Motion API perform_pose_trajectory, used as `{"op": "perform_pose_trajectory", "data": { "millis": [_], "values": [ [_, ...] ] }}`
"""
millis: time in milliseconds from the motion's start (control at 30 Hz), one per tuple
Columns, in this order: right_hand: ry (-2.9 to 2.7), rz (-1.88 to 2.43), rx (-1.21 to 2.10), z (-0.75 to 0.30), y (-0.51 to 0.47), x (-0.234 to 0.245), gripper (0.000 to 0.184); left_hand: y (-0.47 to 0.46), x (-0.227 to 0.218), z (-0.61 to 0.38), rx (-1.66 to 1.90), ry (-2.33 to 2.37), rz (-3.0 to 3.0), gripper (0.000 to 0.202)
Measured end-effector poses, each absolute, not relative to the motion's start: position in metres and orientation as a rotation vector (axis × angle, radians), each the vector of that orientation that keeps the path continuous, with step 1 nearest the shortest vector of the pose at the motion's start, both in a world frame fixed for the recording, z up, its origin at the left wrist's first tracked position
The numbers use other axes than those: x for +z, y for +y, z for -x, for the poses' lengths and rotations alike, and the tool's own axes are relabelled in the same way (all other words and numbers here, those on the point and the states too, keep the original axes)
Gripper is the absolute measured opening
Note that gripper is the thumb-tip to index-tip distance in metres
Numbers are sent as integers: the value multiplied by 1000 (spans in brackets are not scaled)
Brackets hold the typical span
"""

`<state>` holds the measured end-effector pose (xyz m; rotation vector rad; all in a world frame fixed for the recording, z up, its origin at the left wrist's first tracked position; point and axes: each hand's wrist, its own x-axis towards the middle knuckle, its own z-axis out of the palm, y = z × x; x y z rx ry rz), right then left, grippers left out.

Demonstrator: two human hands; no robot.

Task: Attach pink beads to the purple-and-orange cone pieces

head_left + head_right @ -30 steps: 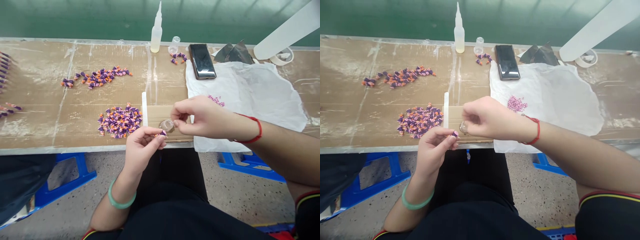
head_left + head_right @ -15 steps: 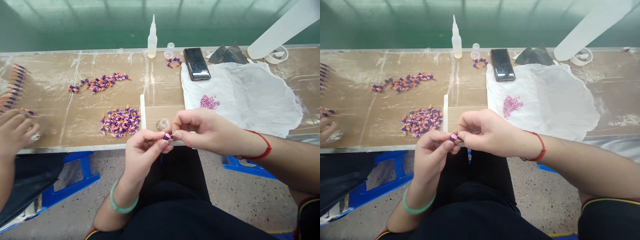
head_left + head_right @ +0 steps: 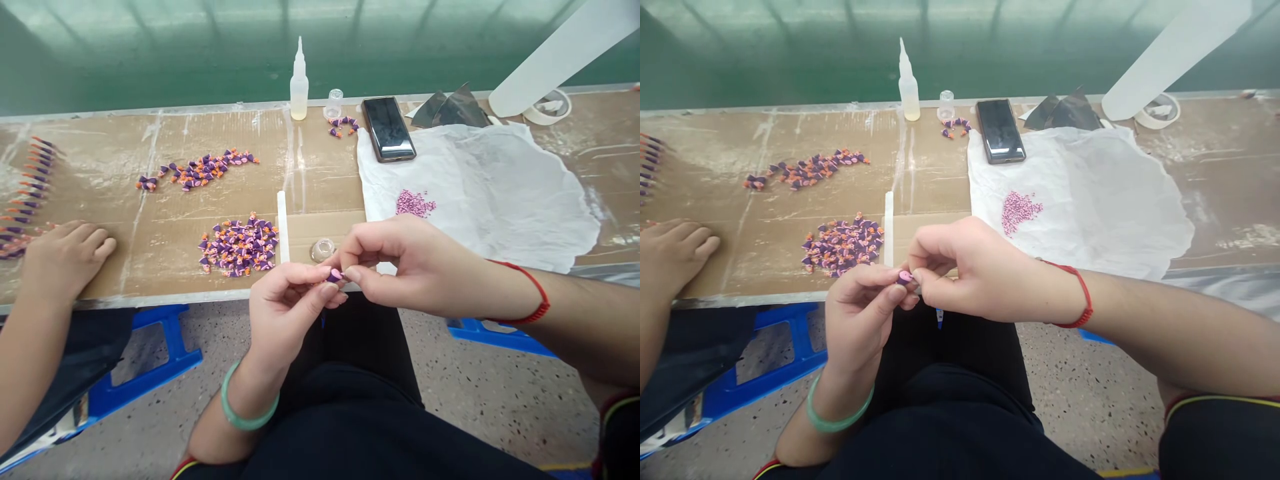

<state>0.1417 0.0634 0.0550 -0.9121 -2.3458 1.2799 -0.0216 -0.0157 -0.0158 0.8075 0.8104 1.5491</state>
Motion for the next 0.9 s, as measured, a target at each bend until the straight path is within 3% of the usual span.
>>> {"op": "perform_pose_trajectory", "data": {
  "millis": [700, 900],
  "values": [
    [-2473, 644, 733, -145, 51, 50, 20, -14, -8, 17, 1581, 807, -809, 9],
    [-2470, 676, 735, -146, 50, 48, 20, -15, -10, 18, 1521, 843, -806, 10]
  ]
}}
